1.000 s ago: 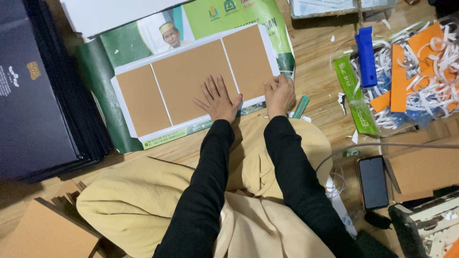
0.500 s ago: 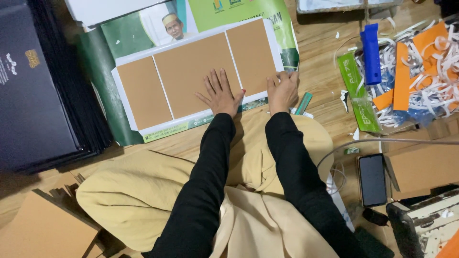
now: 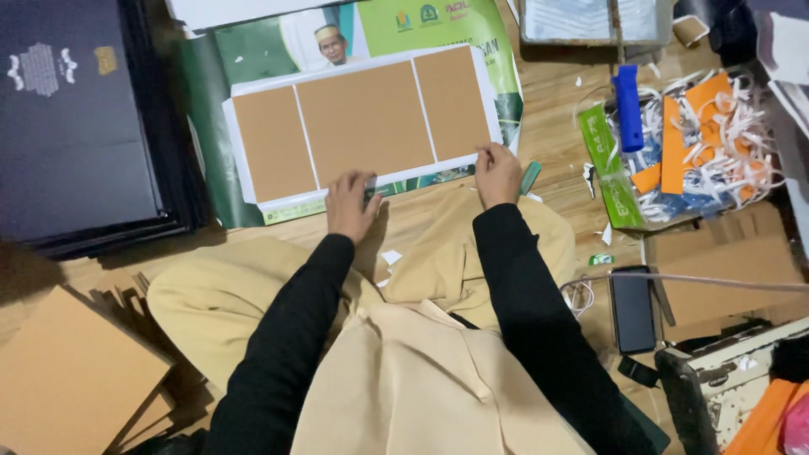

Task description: The person assembles a paper folder by hand, applying adhesive with a roller, positioning cardstock pieces on a printed cover, and pressing the edges together to secure them.

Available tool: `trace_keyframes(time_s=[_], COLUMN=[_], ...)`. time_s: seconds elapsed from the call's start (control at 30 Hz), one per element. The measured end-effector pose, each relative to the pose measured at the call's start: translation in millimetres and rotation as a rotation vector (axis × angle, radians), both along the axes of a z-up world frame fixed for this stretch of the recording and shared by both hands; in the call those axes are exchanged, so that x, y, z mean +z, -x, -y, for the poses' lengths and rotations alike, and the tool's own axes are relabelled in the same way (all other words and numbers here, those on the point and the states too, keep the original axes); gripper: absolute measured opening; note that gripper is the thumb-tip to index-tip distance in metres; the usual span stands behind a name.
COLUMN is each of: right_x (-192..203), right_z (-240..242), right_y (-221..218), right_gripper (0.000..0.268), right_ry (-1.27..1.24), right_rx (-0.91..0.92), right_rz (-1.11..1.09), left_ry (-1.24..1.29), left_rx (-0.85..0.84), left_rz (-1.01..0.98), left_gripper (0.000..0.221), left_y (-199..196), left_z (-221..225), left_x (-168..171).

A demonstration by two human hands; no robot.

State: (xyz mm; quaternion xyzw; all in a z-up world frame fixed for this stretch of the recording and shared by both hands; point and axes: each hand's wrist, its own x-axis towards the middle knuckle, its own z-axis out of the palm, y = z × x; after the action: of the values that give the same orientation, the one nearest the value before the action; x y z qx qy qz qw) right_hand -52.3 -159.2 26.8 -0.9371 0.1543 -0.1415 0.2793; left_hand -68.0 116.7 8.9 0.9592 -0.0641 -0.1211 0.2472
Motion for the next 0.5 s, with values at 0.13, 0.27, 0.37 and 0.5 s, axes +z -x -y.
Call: trace_keyframes(time_s=[0.13,0.27,0.37,0.5], right_x=[3,26,-4,-30], right_z=[-27,-51,-47,-36], right_y=[23,45,47,52], right_gripper=[0.017,0.014,0.023,0.036], right_ry=[0.041,0.043,0.231,0.429], right_rx=[0.298,0.484,0.541,0.526], right_rz=[-0.401,-0.794,-0.987,-0.993], left_ry=[0.169,0.317,0.109,-0.011], left_rx=[-0.049,-0.23,-0.436,-0.335], left_rz=[-0.144,-0.171,-0.31,-0.25], left_gripper=[0.024,0.024,0.039,0.025], left_y=[48,86,96,92], left_z=[-13,12,18,22], left_x=[-47,-23,-37,-76])
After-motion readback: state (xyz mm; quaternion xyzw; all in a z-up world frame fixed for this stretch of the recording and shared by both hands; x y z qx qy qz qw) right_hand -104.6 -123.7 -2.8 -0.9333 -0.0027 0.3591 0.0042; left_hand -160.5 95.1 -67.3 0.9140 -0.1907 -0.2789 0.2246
